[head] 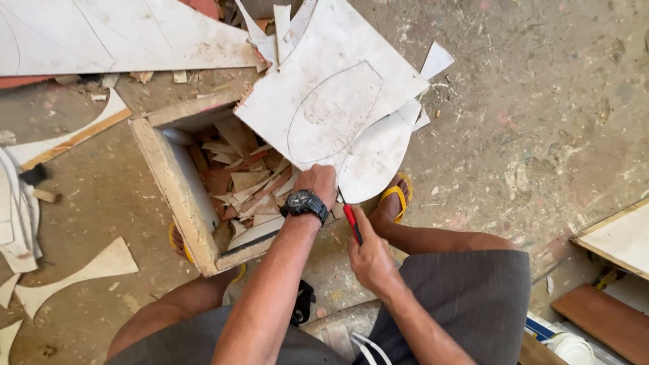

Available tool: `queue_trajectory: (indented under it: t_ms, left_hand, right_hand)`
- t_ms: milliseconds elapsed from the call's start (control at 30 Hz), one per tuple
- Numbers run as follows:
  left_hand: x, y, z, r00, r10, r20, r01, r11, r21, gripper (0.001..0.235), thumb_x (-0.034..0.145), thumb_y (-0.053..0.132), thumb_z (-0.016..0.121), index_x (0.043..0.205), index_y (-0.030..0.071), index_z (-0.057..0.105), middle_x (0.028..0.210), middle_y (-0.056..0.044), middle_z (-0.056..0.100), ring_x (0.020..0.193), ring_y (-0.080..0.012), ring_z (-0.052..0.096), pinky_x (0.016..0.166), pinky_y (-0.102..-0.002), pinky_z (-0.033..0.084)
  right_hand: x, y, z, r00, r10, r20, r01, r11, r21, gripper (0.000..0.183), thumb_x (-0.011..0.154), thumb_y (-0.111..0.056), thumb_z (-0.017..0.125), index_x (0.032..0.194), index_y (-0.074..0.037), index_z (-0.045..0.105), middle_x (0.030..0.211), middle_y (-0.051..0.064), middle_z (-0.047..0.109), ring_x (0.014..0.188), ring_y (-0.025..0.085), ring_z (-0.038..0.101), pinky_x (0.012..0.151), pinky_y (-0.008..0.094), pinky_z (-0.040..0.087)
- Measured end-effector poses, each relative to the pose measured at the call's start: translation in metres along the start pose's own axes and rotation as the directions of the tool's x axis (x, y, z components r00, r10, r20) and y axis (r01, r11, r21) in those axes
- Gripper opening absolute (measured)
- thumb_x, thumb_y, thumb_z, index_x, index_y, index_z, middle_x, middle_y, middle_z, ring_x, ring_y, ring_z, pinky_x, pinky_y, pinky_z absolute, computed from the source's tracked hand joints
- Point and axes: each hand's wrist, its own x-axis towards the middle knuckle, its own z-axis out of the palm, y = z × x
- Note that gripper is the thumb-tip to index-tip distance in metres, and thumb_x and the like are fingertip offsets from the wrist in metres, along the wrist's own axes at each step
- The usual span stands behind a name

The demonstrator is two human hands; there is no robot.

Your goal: Using a utility knife to cut a curved shape out of a white sheet of material following a drawn outline.

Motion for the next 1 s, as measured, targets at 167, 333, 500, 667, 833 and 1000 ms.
queue_trajectory:
  t_ms: [167,333,500,667,833,1000]
  left_hand:
    - [-0.003,0.013,-0.001,0.994,-0.106,-0.002,0.104,0.981,0.163,0.015,0.1,0.002,0.057,0.091,0.003,0.069,0.08,-0.012,0.067,0.07,-0.0289,0.066,0.059,-0.038,0.059]
    - [-0.008,0.009,-0.002,0.996,-0.079,-0.027,0.082,0.986,0.142,0.008,0.097,0.01,0.066,0.095,0.003,0.07,0.088,-0.017,0.072,0.078,-0.0343,0.071,0.065,-0.042,0.063]
    - [-0.019,0.0,0.009,0.988,-0.018,-0.153,0.015,1.0,-0.021,0.022,0.097,0.014,0.071,0.084,0.006,0.055,0.078,-0.009,0.062,0.063,-0.0241,0.056,0.053,-0.038,0.047]
    - [-0.032,0.002,0.005,0.95,-0.245,-0.195,0.179,0.935,-0.307,0.025,0.09,0.029,0.078,0.096,0.011,0.062,0.094,-0.006,0.067,0.08,-0.0232,0.061,0.066,-0.039,0.05]
    - [-0.025,-0.018,0.017,0.699,-0.581,-0.417,0.092,0.651,-0.753,0.042,0.077,0.037,0.084,0.094,0.013,0.054,0.08,-0.001,0.062,0.072,-0.0229,0.061,0.067,-0.043,0.049]
    - [-0.001,-0.038,0.027,0.561,-0.783,-0.27,0.116,0.397,-0.91,0.063,0.071,0.048,0.086,0.112,0.013,0.054,0.103,-0.01,0.072,0.092,-0.0291,0.07,0.083,-0.042,0.052]
  right_hand:
    - [0.014,0.047,0.033,0.984,-0.163,-0.071,0.173,0.97,0.173,0.07,0.098,-0.019,0.046,0.163,-0.027,0.023,0.138,0.017,0.062,0.1,0.037,0.065,0.081,0.044,0.049]
    - [0.019,0.057,0.041,0.976,-0.2,-0.083,0.212,0.959,0.187,0.072,0.098,-0.021,0.046,0.163,-0.032,0.019,0.153,0.015,0.054,0.122,0.042,0.062,0.09,0.048,0.051]
    - [0.019,0.053,0.033,0.986,-0.159,-0.052,0.165,0.974,0.157,0.074,0.096,-0.02,0.045,0.164,-0.033,0.02,0.129,0.016,0.068,0.087,0.035,0.068,0.078,0.042,0.05]
    - [0.02,0.057,0.032,0.979,-0.202,-0.039,0.205,0.972,0.114,0.073,0.098,-0.02,0.044,0.165,-0.033,0.019,0.117,0.014,0.064,0.077,0.032,0.058,0.073,0.042,0.045]
    - [0.022,0.061,0.028,0.98,-0.196,-0.02,0.197,0.978,0.066,0.073,0.1,-0.02,0.045,0.166,-0.036,0.017,0.112,0.017,0.07,0.066,0.031,0.058,0.067,0.042,0.046]
    - [0.015,0.041,0.021,1.0,0.024,0.011,-0.025,0.999,0.044,0.08,0.091,-0.023,0.046,0.163,-0.047,0.024,0.13,0.019,0.07,0.107,0.044,0.072,0.09,0.043,0.05]
